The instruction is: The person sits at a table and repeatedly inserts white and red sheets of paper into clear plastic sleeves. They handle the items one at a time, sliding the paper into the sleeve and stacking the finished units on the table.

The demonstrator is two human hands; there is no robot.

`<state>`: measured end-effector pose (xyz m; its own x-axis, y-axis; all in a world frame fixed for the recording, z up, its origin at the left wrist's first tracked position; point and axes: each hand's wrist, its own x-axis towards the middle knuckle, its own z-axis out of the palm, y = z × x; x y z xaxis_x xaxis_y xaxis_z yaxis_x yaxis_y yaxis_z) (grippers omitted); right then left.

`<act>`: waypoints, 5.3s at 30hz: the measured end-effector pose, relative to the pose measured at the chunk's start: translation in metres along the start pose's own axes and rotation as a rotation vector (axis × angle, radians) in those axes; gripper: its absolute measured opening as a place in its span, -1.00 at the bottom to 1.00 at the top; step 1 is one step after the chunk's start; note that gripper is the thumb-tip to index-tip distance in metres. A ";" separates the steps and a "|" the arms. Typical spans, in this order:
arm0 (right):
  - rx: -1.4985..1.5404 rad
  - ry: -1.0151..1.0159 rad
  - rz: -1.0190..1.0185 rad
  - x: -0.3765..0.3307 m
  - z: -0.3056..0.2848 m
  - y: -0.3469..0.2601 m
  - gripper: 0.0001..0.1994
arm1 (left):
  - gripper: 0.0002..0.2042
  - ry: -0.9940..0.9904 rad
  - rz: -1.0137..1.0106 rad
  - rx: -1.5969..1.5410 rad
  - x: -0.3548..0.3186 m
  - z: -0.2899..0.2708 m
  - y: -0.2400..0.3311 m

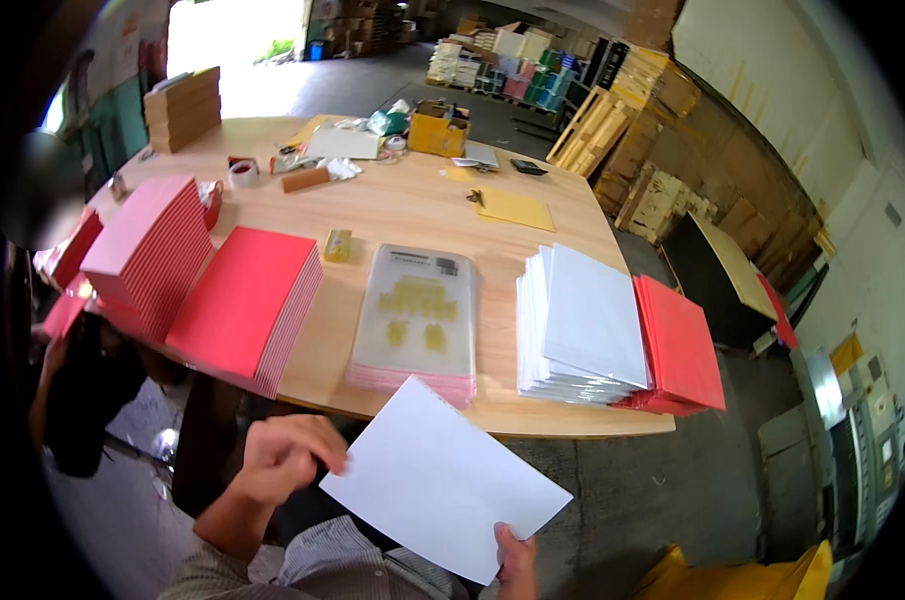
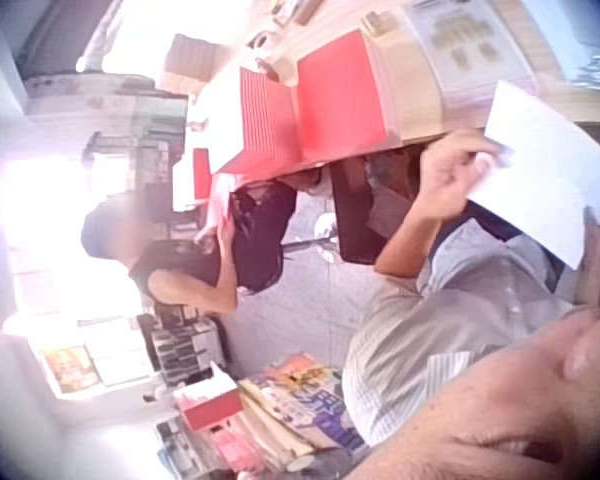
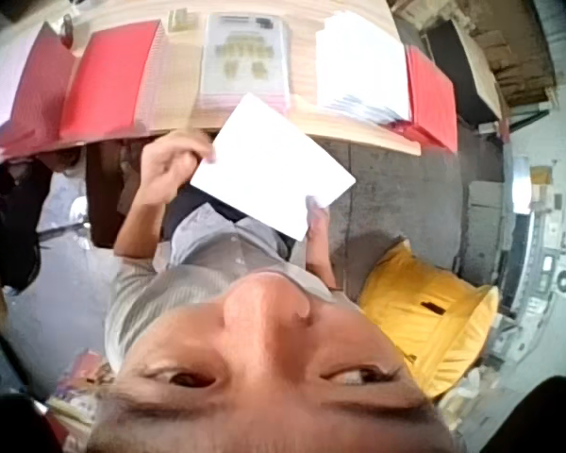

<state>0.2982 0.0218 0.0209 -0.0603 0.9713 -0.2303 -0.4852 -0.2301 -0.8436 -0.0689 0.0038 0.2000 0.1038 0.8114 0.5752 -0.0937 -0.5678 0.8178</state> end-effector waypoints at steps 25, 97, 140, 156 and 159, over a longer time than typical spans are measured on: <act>0.087 0.062 0.023 0.012 0.014 0.012 -0.38 | -0.41 -1.048 -0.356 -0.794 -0.089 0.054 -0.017; 0.004 0.064 -0.014 -0.021 -0.032 -0.026 -0.54 | -0.66 -0.364 -0.200 1.372 0.083 -0.067 -0.244; 0.095 0.086 0.017 -0.011 0.015 -0.028 -0.45 | -0.83 -0.663 -0.032 1.645 0.072 -0.034 -0.231; 0.108 0.056 0.053 -0.006 0.026 -0.031 -0.46 | -0.78 -0.595 -0.382 1.219 0.084 -0.036 -0.205; 0.038 0.085 0.059 0.000 0.019 -0.030 -0.52 | -0.79 -0.285 -0.410 1.113 0.079 -0.037 -0.218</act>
<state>0.2962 0.0300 0.0559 -0.0166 0.9472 -0.3203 -0.5159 -0.2826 -0.8087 -0.0765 0.1968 0.0668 0.1528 0.9784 0.1395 0.8822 -0.1987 0.4269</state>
